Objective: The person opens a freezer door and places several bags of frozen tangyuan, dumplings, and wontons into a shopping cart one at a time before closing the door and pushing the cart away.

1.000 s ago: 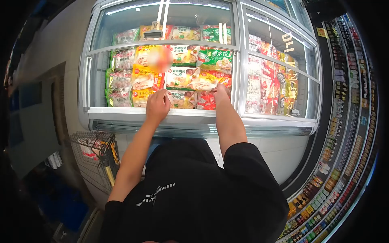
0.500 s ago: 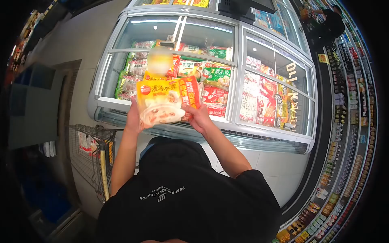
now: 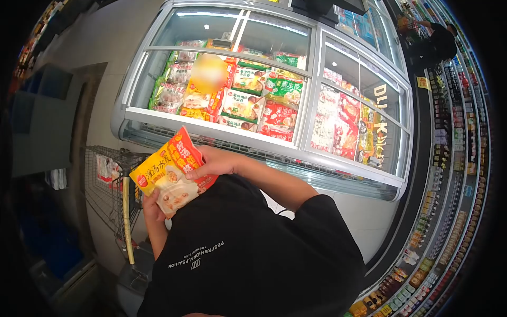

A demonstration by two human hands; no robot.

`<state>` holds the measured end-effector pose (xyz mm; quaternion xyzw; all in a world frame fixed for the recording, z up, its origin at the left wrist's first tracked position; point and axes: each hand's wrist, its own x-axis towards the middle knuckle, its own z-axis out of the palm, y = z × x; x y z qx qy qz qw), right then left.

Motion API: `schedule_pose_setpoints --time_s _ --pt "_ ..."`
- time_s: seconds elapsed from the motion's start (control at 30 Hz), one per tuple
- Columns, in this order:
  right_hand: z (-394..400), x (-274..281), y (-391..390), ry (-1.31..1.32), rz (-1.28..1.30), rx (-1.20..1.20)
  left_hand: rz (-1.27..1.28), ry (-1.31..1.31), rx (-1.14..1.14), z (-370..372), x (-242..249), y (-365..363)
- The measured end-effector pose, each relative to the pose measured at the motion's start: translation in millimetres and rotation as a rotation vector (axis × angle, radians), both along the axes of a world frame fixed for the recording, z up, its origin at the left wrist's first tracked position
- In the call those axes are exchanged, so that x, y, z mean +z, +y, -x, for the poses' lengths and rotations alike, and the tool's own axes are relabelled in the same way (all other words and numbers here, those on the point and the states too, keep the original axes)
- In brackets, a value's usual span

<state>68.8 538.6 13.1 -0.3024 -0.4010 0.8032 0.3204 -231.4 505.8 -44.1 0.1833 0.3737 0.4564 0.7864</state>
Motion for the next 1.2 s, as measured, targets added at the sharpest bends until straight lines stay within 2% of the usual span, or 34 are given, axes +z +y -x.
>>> schedule_pose_setpoints --time_s 0.13,0.23,0.4,0.6,0.7,0.8,0.9,1.0,1.03,1.13,1.2 --pt "20.2 -12.5 6.8 -0.191 -0.204 0.038 -0.096 0.101 0.032 16.8 8.7 -4.6" --pt "36.1 -20.3 6.4 -0.145 -0.242 -0.062 -0.117 0.156 0.051 26.4 21.2 -5.0" --pt "63.7 -21.7 15.9 -0.13 -0.057 -0.042 -0.08 0.16 0.144 48.0 29.8 -1.4" --pt "112.5 -16.8 41.0 -0.215 -0.091 -0.042 -0.114 0.119 0.196 93.0 27.8 7.7" --pt "151.0 0.1 56.0 -0.309 -0.096 -0.007 -0.084 0.105 0.22 123.8 30.0 9.0" --pt "201.5 2.3 77.9 -0.273 -0.185 0.039 -0.1 0.139 0.282 165.2 39.9 17.5" --pt "249.2 12.8 106.5 -0.423 -0.128 0.202 -0.13 0.097 0.311 208.2 43.9 22.9" --pt "304.9 9.3 123.5 -0.448 -0.101 0.297 0.005 0.139 0.38 248.5 37.9 29.1" --pt "325.7 4.9 128.0 -0.436 -0.106 0.307 0.097 0.125 0.428 261.0 33.8 31.2" --pt "381.7 -12.3 144.4 -0.407 -0.19 0.335 0.108 0.151 0.523 303.4 2.6 36.7" --pt "416.8 -33.7 156.3 -0.441 -0.152 0.352 0.111 0.151 0.547 333.1 -19.2 42.9"
